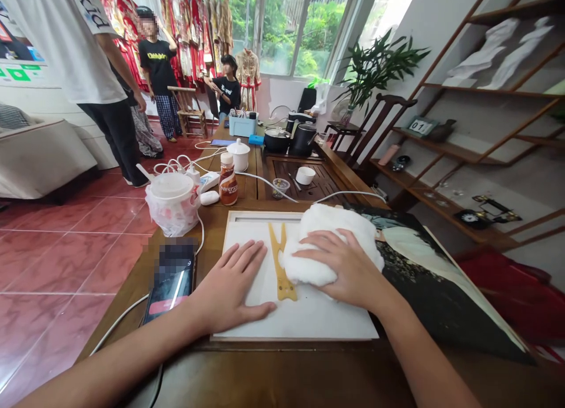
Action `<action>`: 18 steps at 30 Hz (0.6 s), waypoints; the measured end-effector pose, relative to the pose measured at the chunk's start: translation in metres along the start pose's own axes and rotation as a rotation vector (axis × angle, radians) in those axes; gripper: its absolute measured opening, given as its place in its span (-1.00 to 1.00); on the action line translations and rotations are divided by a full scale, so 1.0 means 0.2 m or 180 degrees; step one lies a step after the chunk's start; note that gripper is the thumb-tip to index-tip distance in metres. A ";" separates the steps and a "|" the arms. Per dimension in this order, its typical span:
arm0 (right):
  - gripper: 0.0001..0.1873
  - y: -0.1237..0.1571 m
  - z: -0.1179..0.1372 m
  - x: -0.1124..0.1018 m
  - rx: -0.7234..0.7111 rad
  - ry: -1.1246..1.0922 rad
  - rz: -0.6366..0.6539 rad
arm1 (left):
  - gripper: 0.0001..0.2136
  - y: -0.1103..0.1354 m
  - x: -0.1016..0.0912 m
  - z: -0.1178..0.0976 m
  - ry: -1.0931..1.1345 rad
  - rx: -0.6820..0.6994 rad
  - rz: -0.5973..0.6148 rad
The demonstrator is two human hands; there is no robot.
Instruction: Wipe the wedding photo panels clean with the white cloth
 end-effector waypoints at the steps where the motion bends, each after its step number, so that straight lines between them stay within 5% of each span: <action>1: -0.53 0.00 -0.02 0.00 0.0062 0.0048 -0.0050 | -0.17 0.00 0.00 0.00 0.0004 0.0007 -0.0018; 11: -0.48 -0.01 0.20 0.02 -0.0532 -0.0293 0.0416 | -0.19 0.01 0.01 0.00 -0.0009 0.0048 -0.0067; 18: -0.54 0.00 0.01 0.00 -0.0064 -0.0114 0.0041 | -0.17 0.00 0.00 0.00 0.0014 -0.0010 -0.0016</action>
Point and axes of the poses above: each hand's wrist, its own y-axis away from the middle knuckle, its own x-axis out of the palm, z = x × y, the point moved 3 cm from there along -y, towards the middle knuckle
